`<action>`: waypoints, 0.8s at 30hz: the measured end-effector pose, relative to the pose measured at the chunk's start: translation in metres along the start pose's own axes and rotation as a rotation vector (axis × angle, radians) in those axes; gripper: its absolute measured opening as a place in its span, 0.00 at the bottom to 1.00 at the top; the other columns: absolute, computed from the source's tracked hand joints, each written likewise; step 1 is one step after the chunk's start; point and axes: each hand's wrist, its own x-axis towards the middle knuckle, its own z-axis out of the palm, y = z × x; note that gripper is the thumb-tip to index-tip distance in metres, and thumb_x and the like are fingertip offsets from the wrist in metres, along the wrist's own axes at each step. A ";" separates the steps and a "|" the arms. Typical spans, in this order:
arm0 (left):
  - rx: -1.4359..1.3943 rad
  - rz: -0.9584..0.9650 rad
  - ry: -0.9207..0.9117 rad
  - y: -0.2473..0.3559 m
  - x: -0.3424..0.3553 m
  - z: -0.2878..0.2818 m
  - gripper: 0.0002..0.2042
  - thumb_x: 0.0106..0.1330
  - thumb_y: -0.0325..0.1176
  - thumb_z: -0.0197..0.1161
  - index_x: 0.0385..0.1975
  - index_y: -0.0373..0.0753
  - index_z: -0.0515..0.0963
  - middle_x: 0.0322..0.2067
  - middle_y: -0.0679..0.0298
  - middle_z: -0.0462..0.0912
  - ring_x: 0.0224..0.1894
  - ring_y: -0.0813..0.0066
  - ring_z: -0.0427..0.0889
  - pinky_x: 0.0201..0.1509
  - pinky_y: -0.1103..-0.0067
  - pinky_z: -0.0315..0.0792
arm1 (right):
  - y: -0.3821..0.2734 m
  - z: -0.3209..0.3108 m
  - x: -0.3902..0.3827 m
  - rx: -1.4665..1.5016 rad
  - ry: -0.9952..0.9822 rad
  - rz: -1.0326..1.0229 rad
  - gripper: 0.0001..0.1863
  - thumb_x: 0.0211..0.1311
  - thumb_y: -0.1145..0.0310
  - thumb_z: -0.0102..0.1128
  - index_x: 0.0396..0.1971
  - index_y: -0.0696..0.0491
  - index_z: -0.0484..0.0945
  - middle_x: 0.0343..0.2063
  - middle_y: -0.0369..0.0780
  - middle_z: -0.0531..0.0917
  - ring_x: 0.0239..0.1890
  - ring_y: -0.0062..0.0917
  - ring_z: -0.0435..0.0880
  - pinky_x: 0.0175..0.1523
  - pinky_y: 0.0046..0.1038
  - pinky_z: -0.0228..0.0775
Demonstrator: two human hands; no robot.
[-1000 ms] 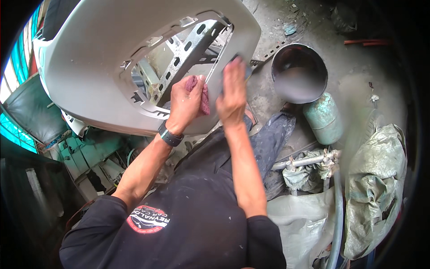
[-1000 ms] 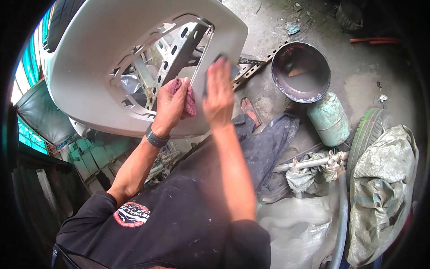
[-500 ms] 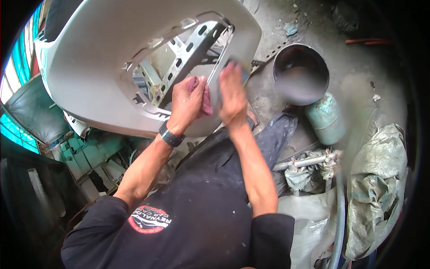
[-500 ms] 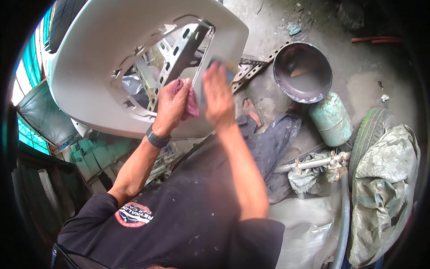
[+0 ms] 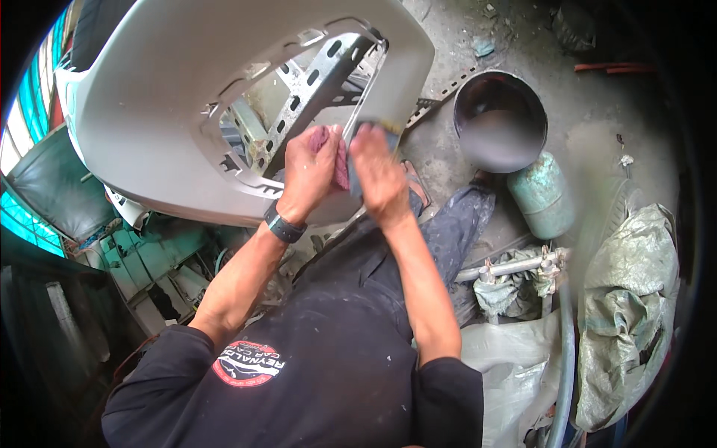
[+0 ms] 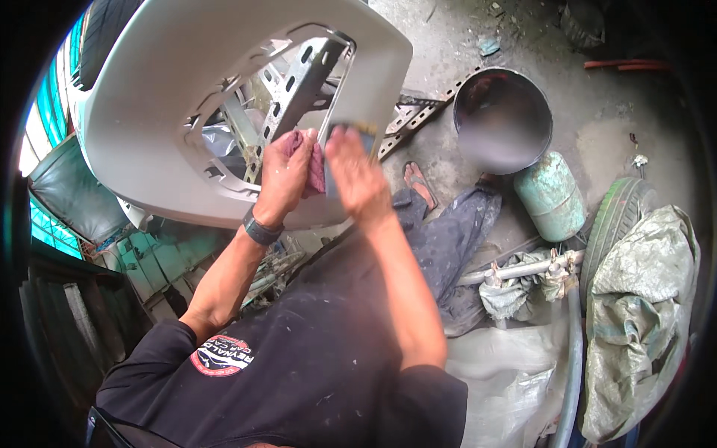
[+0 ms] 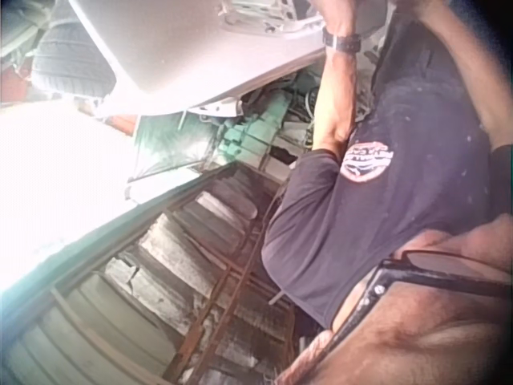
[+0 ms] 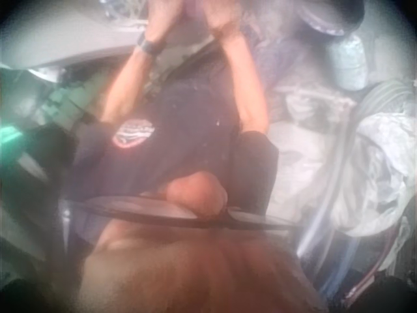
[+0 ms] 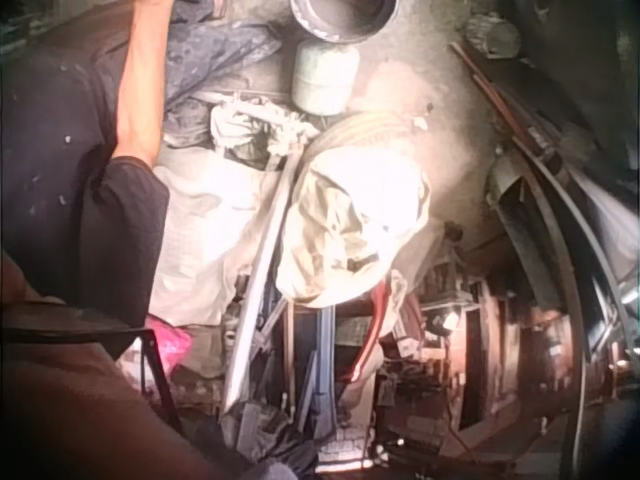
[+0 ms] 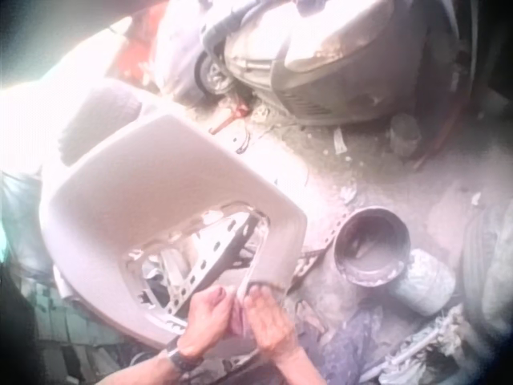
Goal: The person sands the surface of a white car bumper using a sanding block and a cloth. They work on the edges and the main body of the bumper, occasionally dipping the sanding block into a bucket of water. The person rotates the bumper to access different areas while sanding.
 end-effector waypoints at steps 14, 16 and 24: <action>-0.013 0.003 -0.019 0.007 -0.003 0.004 0.15 0.76 0.42 0.59 0.29 0.38 0.76 0.18 0.69 0.76 0.15 0.82 0.74 0.16 0.82 0.68 | -0.002 0.015 0.032 0.033 0.192 0.456 0.29 0.72 0.74 0.50 0.72 0.58 0.62 0.74 0.51 0.60 0.76 0.46 0.57 0.78 0.54 0.38; -0.014 -0.054 0.004 0.008 -0.007 0.002 0.16 0.76 0.39 0.60 0.27 0.35 0.77 0.19 0.70 0.76 0.20 0.85 0.72 0.23 0.81 0.67 | -0.013 0.018 0.019 0.091 0.195 0.497 0.29 0.73 0.73 0.50 0.73 0.58 0.61 0.74 0.52 0.59 0.77 0.46 0.56 0.78 0.54 0.38; -0.082 -0.039 -0.016 0.034 0.002 0.010 0.17 0.77 0.38 0.58 0.26 0.33 0.77 0.19 0.69 0.76 0.20 0.86 0.73 0.23 0.82 0.68 | -0.022 0.024 0.036 0.295 0.328 0.631 0.27 0.77 0.70 0.46 0.71 0.63 0.60 0.72 0.57 0.59 0.74 0.51 0.59 0.77 0.48 0.49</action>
